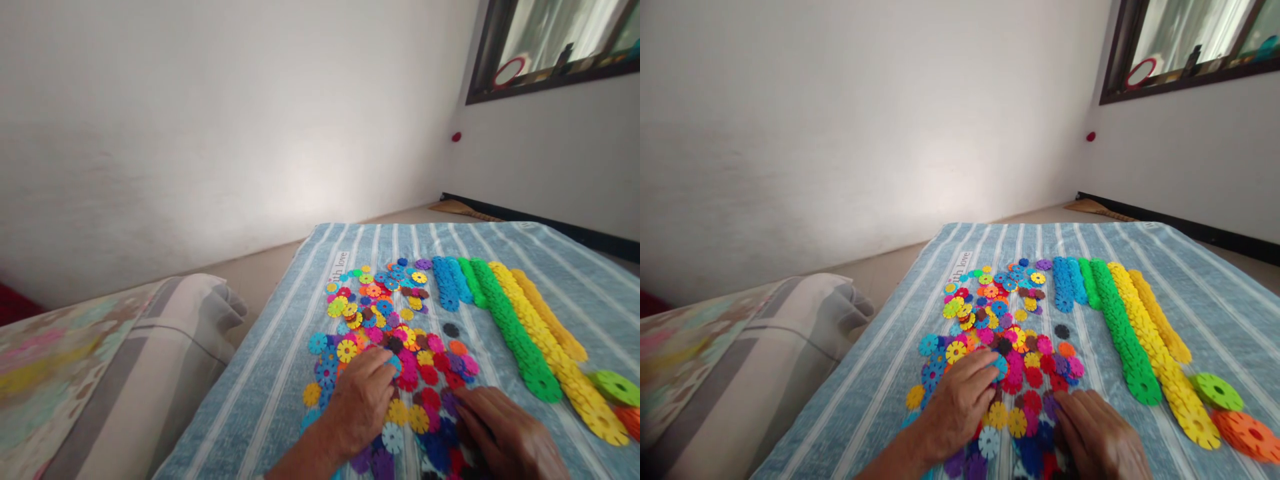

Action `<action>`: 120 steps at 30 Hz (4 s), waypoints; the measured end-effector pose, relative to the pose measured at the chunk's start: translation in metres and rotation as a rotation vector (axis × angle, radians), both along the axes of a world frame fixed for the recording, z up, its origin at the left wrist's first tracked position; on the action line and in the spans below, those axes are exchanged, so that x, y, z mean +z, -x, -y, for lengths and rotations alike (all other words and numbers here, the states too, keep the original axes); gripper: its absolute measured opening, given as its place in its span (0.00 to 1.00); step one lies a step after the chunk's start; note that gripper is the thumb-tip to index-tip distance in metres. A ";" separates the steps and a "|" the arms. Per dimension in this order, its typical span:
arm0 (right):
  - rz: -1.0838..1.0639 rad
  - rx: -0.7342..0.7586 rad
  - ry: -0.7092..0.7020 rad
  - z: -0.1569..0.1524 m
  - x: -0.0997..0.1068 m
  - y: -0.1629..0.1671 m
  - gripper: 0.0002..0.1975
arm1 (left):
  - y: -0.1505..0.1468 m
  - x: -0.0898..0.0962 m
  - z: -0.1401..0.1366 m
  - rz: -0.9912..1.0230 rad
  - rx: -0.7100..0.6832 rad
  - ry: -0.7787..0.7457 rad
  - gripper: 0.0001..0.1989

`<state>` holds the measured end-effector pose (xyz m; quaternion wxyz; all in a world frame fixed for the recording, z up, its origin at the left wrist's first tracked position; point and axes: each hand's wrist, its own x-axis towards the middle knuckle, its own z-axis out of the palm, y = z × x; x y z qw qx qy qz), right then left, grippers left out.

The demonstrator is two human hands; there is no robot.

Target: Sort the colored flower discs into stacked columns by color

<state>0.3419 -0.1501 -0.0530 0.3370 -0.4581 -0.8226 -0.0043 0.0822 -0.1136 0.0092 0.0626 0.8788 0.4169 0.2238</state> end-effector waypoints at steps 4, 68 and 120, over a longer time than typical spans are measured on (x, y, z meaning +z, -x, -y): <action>-0.005 -0.052 0.023 0.003 0.002 0.003 0.11 | 0.011 0.003 -0.004 -0.129 0.306 -0.009 0.15; -0.033 -0.086 -0.004 -0.001 0.004 0.011 0.12 | -0.031 0.011 -0.041 -0.281 0.244 0.133 0.27; -0.072 -0.023 -0.159 -0.007 0.013 0.012 0.12 | -0.020 0.018 -0.084 -0.316 0.305 0.074 0.11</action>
